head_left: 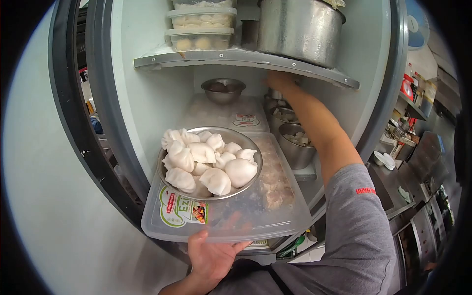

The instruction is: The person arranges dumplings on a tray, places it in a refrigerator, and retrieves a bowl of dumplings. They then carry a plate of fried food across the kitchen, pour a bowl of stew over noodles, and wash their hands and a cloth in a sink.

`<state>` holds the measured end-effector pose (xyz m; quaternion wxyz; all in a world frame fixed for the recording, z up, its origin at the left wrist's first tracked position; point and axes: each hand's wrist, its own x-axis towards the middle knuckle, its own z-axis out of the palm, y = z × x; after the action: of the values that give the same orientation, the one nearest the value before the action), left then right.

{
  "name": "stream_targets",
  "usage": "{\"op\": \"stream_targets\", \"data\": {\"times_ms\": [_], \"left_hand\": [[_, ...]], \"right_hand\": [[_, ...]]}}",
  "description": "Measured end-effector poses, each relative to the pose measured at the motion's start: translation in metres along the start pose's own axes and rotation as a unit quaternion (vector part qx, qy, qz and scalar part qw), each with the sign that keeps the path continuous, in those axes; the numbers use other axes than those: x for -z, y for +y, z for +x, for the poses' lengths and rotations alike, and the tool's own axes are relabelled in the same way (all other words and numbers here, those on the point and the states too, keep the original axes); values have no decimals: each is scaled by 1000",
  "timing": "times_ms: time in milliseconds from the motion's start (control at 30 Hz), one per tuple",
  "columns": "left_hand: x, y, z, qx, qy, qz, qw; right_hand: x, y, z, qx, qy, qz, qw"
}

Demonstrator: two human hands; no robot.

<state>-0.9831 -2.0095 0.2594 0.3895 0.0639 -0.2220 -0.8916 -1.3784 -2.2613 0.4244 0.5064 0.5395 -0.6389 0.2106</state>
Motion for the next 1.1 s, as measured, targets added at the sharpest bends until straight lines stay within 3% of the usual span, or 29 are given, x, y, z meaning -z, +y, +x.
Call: {"op": "stream_targets", "data": {"times_ms": [67, 133, 200, 233, 333, 367, 400, 433, 500, 533, 600, 633, 667, 700, 833, 1000, 1100], "left_hand": [[-2, 0, 0, -8, 1, 14, 1000], [-3, 0, 0, -5, 3, 23, 1000], [-1, 1, 1, -6, 3, 22, 1000], [-2, 1, 1, -2, -1, 19, 1000], [-8, 2, 1, -7, 5, 38, 999], [-6, 2, 2, -4, 6, 36, 999], [-2, 2, 2, -5, -2, 33, 999], [2, 2, 2, -2, -12, 30, 999], [8, 3, 3, 6, -15, 26, 1000], [10, 2, 4, 0, -19, 25, 999], [11, 1, 5, -5, -25, -3, 1000], [12, 0, 4, -19, -32, -28, 999], [16, -2, 6, -27, -44, -33, 998], [17, -2, 7, -21, -45, -31, 998], [13, 3, 13, -43, -39, 3, 998], [12, 5, 13, -67, -36, 6, 997], [4, 9, 12, -92, -36, 28, 995]], "right_hand": [[-13, -29, 14, 109, -146, -5, 983], [-28, -69, 1, 190, -156, 168, 955], [-51, -104, -5, 177, -246, 213, 929], [-60, -108, 0, 181, -246, 217, 927], [-60, -118, 10, 103, -268, 326, 901], [-55, -119, 11, 14, -235, 376, 896], [-39, -118, 8, -80, -202, 418, 882], [-18, -115, 6, -87, -209, 411, 883], [32, -112, 5, -194, -275, 473, 814], [52, -109, 0, -202, -280, 469, 813], [81, -109, -14, -120, -243, 457, 847], [85, -105, -23, -128, -246, 454, 847], [91, -100, -31, 21, -113, 423, 899], [97, -95, -39, 172, 23, 371, 912], [170, -89, -84, 148, -21, 356, 923], [188, -89, -112, 76, 63, 367, 925], [193, -95, -113, 108, 81, 344, 929]]}}
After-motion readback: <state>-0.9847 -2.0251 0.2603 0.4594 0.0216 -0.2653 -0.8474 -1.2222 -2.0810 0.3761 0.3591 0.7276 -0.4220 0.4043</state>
